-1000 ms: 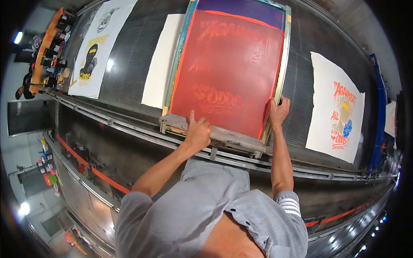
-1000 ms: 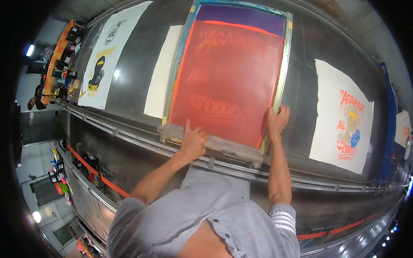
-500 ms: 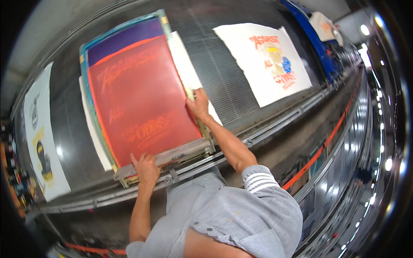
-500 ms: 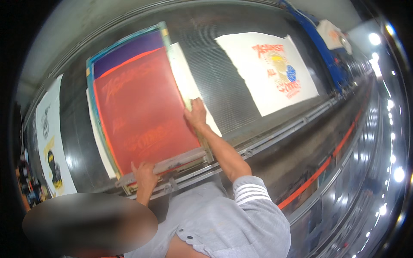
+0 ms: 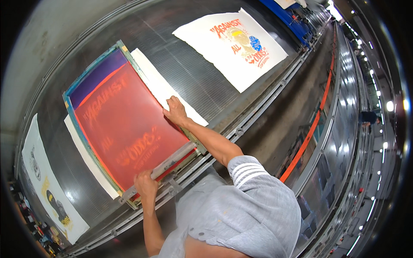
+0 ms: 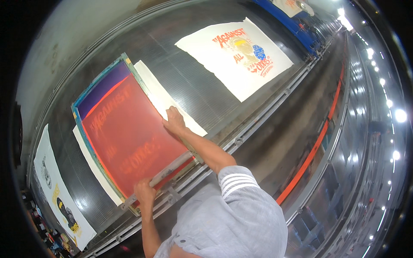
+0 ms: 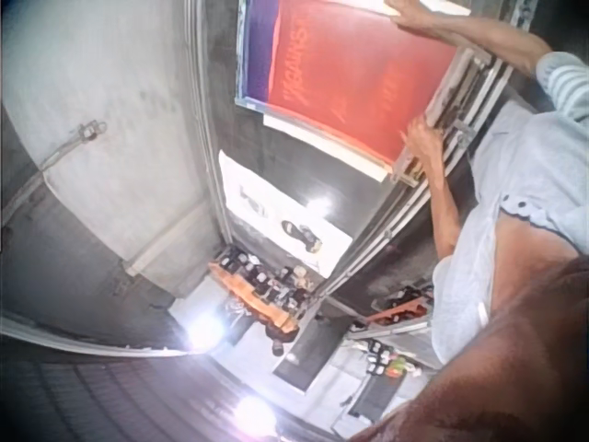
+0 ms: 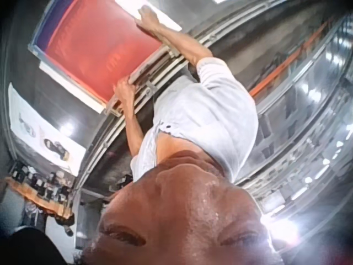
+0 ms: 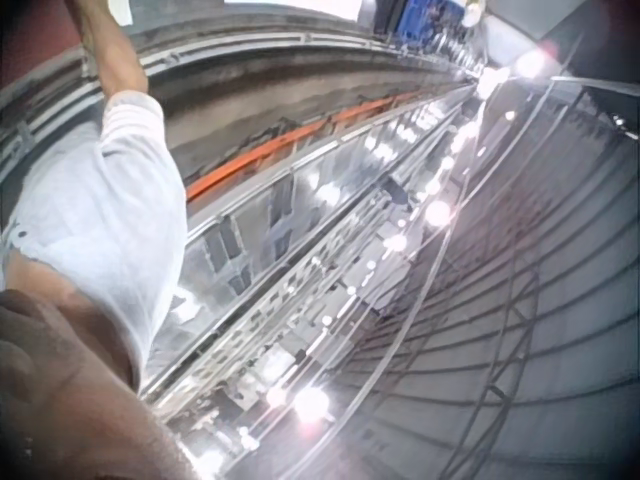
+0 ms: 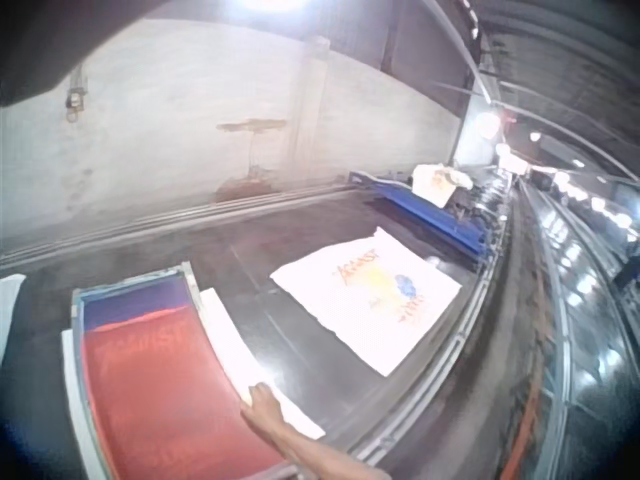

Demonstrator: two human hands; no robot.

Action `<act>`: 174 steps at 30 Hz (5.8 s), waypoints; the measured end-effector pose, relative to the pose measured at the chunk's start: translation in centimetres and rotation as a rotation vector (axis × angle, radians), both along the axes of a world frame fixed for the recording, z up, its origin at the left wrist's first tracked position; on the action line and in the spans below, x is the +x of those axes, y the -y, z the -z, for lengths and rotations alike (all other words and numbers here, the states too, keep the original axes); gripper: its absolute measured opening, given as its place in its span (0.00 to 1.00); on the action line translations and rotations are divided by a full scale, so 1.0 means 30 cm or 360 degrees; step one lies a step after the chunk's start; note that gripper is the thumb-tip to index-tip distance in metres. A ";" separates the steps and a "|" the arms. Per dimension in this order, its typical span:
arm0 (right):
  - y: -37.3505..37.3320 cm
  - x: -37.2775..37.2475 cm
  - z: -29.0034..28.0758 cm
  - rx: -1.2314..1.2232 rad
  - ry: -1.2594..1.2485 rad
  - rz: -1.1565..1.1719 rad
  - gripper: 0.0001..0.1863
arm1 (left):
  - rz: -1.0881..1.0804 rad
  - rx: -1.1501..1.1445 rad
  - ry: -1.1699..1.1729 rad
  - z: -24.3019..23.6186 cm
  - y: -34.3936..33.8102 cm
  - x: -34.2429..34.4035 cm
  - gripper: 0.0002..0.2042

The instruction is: The person aligns a screen-printing frame over a white t-shirt on a conveyor, pulls a squeegee to apply red ink, and lifts the frame to reveal the printed design. They then use a heat gun to dry the ink on the shirt before moving to the next station.

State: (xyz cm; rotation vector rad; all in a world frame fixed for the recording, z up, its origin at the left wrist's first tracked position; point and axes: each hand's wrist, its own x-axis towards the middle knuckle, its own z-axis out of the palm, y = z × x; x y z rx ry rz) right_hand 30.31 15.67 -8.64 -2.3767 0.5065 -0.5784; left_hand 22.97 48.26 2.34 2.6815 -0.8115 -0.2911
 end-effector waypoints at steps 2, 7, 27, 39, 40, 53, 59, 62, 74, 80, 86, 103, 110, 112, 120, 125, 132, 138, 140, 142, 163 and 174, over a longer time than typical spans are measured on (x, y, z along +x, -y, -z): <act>-0.014 0.002 0.015 -0.0021 -0.0066 -0.0010 0.18 | -0.0004 -0.0046 0.0066 0.009 -0.006 0.013 0.15; -0.041 0.001 -0.030 -0.0043 -0.0274 0.0048 0.20 | -0.0059 0.0114 -0.0078 0.002 -0.006 0.023 0.18; -0.028 0.081 -0.018 -0.0477 -0.0319 -0.0134 0.20 | -0.0040 0.0482 -0.0640 0.030 -0.013 0.150 0.10; -0.018 0.070 -0.046 -0.0572 -0.0412 -0.0157 0.19 | 0.0104 0.0543 -0.1637 0.143 0.026 0.483 0.15; -0.015 0.071 -0.072 -0.0542 -0.0452 -0.0180 0.21 | 0.0170 0.0424 -0.1550 0.121 0.017 0.519 0.14; -0.064 0.595 -0.541 -0.0798 -0.1052 -0.1043 0.18 | 0.0071 0.0040 -0.0046 -0.082 0.146 1.064 0.10; 0.034 0.888 -0.459 -0.0869 -0.0717 -0.0996 0.16 | -0.0184 0.0374 0.0143 -0.104 -0.046 1.427 0.16; 0.051 0.994 -0.425 -0.0854 -0.0608 -0.1067 0.17 | -0.0167 0.0285 0.0121 -0.071 -0.094 1.524 0.18; 0.070 1.143 -0.361 -0.0881 -0.0719 -0.0940 0.21 | -0.0165 0.0323 0.0111 -0.013 -0.050 1.658 0.19; 0.052 1.129 -0.356 -0.0929 -0.0823 -0.0884 0.18 | -0.0127 0.0337 0.0223 0.017 -0.059 1.638 0.20; 0.048 1.100 -0.342 -0.1022 -0.0694 -0.0893 0.14 | -0.0092 0.0312 0.0331 0.044 -0.075 1.618 0.21; -0.040 0.553 -0.292 -0.0968 -0.0416 -0.1041 0.08 | -0.0110 0.0164 0.0328 0.071 -0.201 1.051 0.16; -0.135 0.118 -0.305 -0.0856 -0.0378 -0.1075 0.11 | -0.0127 0.0172 0.0346 0.058 -0.280 0.596 0.16; -0.169 -0.017 -0.309 -0.0817 -0.0335 -0.1083 0.12 | -0.0121 0.0177 0.0336 0.055 -0.308 0.462 0.16; -0.257 -0.429 -0.325 -0.0703 -0.0238 -0.1156 0.08 | -0.0174 0.0101 0.0289 0.064 -0.395 0.023 0.19; -0.279 -0.517 -0.337 -0.0694 -0.0311 -0.1146 0.07 | -0.0138 -0.0001 0.0338 0.057 -0.405 -0.047 0.18; -0.121 -0.325 -0.373 0.0458 -0.0719 -0.0828 0.30 | -0.0131 0.0291 0.0104 -0.015 -0.367 0.019 0.19; -0.095 -0.138 -0.164 -0.0296 -0.0659 -0.0151 0.31 | -0.0098 0.0054 0.0357 0.030 -0.252 -0.066 0.22; -0.110 -0.132 -0.096 -0.0329 -0.0462 -0.0028 0.26 | -0.0131 0.0044 0.0269 0.049 -0.229 -0.094 0.21; -0.113 -0.131 -0.060 -0.0331 -0.0317 0.0073 0.20 | -0.0143 0.0033 0.0206 0.058 -0.220 -0.107 0.20; -1.325 0.099 -0.286 -0.0267 -0.0005 0.0006 0.10 | -0.0239 -0.0242 0.0215 -0.015 -1.501 0.137 0.21; -1.840 0.081 -0.242 0.0107 -0.0090 -0.0035 0.13 | -0.0495 0.0076 -0.0022 -0.064 -1.965 0.230 0.20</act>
